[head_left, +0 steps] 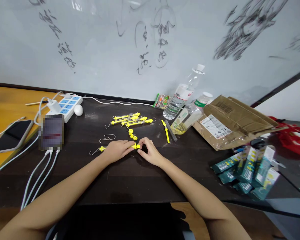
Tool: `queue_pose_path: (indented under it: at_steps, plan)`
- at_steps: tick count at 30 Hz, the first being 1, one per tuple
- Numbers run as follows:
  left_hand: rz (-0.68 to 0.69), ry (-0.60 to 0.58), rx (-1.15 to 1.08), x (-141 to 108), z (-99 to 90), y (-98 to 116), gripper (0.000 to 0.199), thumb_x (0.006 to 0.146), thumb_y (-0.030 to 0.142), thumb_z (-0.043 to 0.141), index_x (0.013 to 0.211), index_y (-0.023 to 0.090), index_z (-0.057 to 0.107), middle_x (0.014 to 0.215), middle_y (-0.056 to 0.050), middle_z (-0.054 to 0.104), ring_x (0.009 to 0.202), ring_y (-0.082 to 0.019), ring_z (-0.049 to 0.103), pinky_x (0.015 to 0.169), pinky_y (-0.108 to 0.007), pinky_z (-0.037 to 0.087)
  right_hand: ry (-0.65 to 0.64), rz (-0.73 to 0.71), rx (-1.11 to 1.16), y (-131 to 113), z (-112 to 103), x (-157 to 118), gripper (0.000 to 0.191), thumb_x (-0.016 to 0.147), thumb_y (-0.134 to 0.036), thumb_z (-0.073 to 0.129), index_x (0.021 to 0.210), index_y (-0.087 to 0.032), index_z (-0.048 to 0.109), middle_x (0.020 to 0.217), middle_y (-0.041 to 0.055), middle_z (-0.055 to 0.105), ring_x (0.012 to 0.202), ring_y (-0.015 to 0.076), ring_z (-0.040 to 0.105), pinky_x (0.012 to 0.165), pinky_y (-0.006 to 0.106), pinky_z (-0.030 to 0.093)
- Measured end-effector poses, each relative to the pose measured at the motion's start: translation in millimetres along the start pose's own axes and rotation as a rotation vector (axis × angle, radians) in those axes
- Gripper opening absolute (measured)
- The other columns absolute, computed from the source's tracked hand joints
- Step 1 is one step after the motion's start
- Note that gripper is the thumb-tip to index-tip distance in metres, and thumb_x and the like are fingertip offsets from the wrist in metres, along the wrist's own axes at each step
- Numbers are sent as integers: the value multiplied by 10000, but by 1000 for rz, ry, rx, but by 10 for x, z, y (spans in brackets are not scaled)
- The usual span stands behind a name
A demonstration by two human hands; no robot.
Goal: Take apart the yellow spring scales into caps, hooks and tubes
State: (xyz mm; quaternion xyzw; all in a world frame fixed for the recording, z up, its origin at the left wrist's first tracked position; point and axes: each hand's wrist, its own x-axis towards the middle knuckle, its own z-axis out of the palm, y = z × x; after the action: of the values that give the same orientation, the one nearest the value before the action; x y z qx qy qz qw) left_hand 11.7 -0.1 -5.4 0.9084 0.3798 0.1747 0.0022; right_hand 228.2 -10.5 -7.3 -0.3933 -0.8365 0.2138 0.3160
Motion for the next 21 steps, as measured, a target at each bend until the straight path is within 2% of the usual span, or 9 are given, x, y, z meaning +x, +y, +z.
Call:
queue_pose_path:
  at_steps: [3,6,8,12,15,17,19,21]
  plan:
    - [13,-2,-5,-2,4,18,344,974,424,330,1155,243,560,924,-15,681,819,-151,645,680,-226,441,10,29,-14,10,-1,7,94,917,-307,457,941,-217,472,863,22,555,842,183,500,805,344,361]
    - [37,-9,-14,1,11,45,343,976,425,325,1160,253,559,901,-11,679,815,-149,644,689,-227,438,-61,42,-86,18,10,24,313,975,-326,325,740,-206,492,764,20,557,800,181,480,773,341,340]
    - [39,-15,-17,4,12,47,343,978,420,320,1160,253,558,903,-10,680,818,-151,645,687,-228,438,-95,41,-103,20,17,28,342,978,-338,318,711,-205,486,734,16,553,785,181,477,768,340,339]
    - [-4,-14,-12,8,1,13,345,977,421,321,1151,243,560,952,-17,684,827,-153,647,671,-224,435,-59,34,-41,10,16,9,128,929,-336,437,906,-220,484,827,10,561,795,172,510,786,333,364]
    - [-1,-21,-12,5,-11,7,343,976,419,322,1147,240,560,952,-17,682,825,-151,645,666,-221,434,-27,38,-7,4,5,2,155,903,-328,485,1012,-220,465,865,11,568,808,170,528,810,334,367]
    - [17,-27,-13,2,-13,26,344,977,418,322,1159,244,555,933,-16,679,823,-150,642,671,-221,435,-26,59,-28,8,2,9,139,932,-339,426,934,-217,493,838,14,573,802,174,519,798,333,360]
    - [40,-29,-8,0,-8,49,345,977,420,321,1169,252,554,908,-13,678,810,-149,640,673,-221,433,-69,61,-69,15,6,21,293,969,-340,331,762,-209,492,763,16,569,784,177,501,782,334,347]
    - [47,-23,-3,-1,-2,60,348,978,422,318,1164,253,558,902,-14,679,803,-148,640,679,-222,434,-110,47,-86,17,11,27,367,981,-336,289,687,-204,464,713,12,554,768,175,491,774,334,341]
